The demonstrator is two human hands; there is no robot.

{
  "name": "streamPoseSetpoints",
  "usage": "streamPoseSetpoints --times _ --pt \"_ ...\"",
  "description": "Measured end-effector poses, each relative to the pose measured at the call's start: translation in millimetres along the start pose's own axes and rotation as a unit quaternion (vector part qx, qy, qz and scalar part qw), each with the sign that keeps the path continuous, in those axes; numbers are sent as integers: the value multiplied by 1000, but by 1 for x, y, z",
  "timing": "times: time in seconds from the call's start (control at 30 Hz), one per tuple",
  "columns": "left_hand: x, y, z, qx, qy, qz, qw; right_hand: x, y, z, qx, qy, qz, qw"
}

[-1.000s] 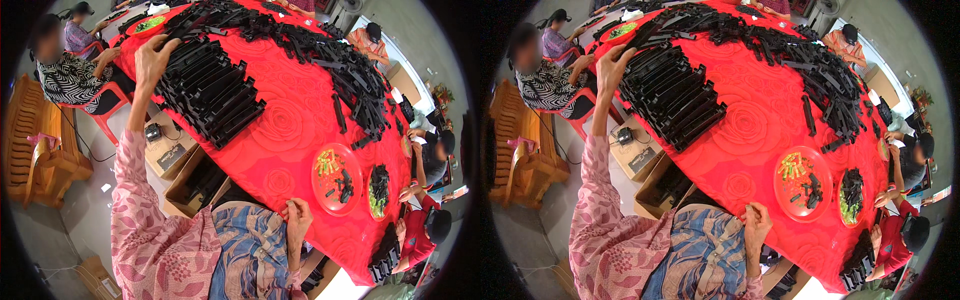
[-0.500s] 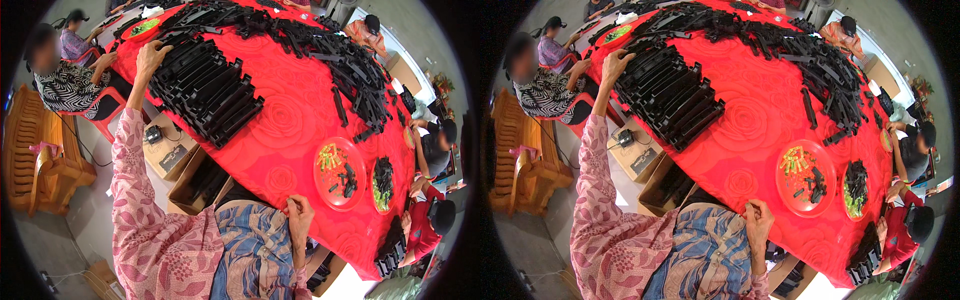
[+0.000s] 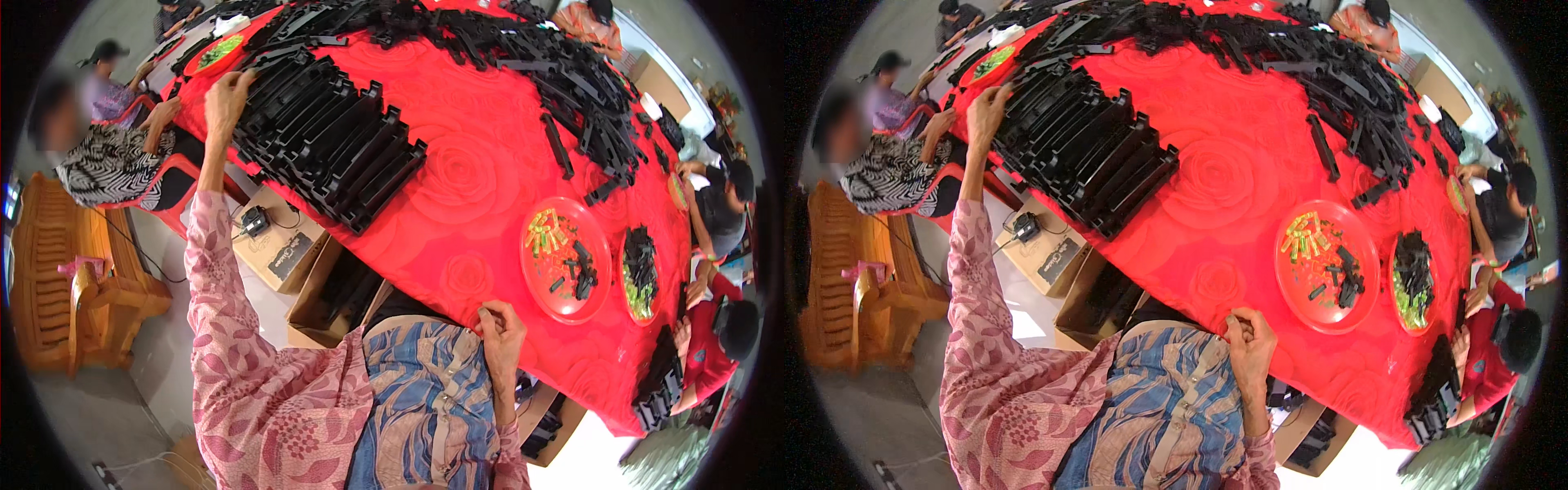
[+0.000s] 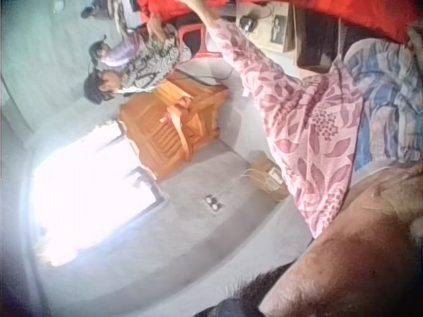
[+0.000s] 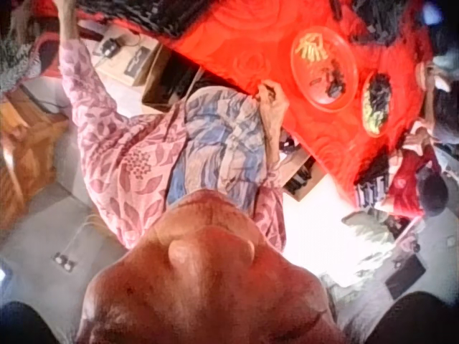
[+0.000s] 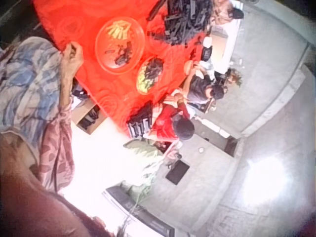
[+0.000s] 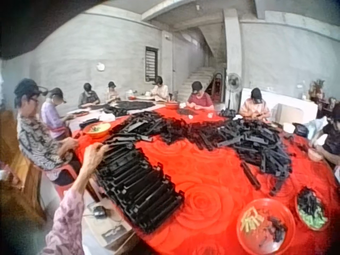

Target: Assembling black plastic components by inserting small colored pieces and internal parts into a housing.

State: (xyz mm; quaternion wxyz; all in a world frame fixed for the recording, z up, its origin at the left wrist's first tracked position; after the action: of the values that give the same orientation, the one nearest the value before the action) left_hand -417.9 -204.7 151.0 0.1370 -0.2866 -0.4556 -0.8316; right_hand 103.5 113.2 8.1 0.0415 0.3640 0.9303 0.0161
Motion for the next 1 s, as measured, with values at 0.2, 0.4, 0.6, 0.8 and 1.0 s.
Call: streamPoseSetpoints --times 0.2,0.4,0.6,0.8,1.0 --pt "-55 63 66 -117 -103 151 976 10 -3 1 -37 44 -9 998" --pt "-159 67 166 -266 -147 4 953 12 -2 0 -9 40 2 999" --pt "-266 -7 253 -444 -103 -372 809 8 5 3 16 38 2 999" --pt "-362 -43 317 -544 -47 -492 678 11 8 11 55 32 -26 998" --pt "-392 -72 314 -569 22 -525 632 12 9 5 43 84 -46 994"
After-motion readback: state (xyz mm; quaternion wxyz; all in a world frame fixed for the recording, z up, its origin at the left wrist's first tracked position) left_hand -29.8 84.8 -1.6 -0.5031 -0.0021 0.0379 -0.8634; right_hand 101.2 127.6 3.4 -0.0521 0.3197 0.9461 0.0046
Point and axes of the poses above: each hand's wrist, its own x-axis towards the middle knuckle, its own y-axis out of the back of the hand, z = x × y, the point moved 4 cm from there along x, towards the middle knuckle, and after that the axes turned 7 degrees about x, right-handed, at the moved point
